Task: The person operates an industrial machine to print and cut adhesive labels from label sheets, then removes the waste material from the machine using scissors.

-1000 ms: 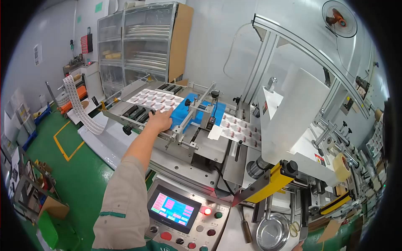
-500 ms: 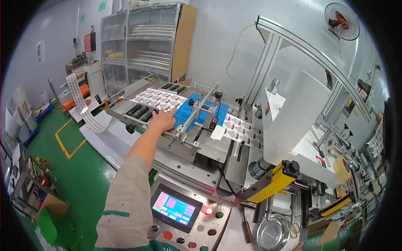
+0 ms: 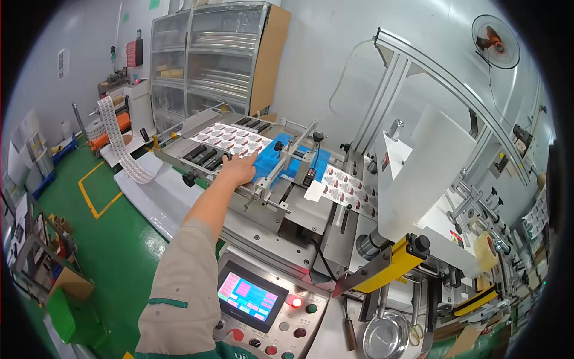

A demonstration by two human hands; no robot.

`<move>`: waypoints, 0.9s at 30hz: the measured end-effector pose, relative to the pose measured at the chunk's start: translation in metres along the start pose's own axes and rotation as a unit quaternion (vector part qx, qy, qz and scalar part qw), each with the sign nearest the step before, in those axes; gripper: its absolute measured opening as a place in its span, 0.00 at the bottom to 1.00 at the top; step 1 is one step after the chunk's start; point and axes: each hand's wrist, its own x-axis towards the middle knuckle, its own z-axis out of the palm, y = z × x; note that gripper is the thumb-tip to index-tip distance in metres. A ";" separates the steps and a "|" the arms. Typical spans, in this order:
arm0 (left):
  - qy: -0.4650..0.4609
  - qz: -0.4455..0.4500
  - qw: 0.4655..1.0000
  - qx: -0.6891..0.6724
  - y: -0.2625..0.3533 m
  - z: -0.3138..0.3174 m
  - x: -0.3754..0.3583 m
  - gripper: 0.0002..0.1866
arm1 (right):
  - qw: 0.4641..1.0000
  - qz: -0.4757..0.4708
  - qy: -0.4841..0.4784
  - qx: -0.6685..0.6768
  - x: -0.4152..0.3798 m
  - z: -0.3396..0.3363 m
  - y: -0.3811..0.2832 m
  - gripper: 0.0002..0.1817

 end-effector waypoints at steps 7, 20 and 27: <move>0.007 -0.001 1.000 -0.008 -0.003 0.005 0.003 0.30 | 1.000 0.016 -0.003 0.014 0.002 0.007 0.004 0.36; 0.016 -0.002 1.000 -0.017 -0.002 0.004 -0.001 0.31 | 0.999 0.039 0.017 0.030 0.033 0.035 0.018 0.47; 0.009 -0.003 1.000 -0.011 -0.004 0.008 0.004 0.31 | 0.996 0.048 -0.009 0.074 -0.028 -0.015 -0.023 0.41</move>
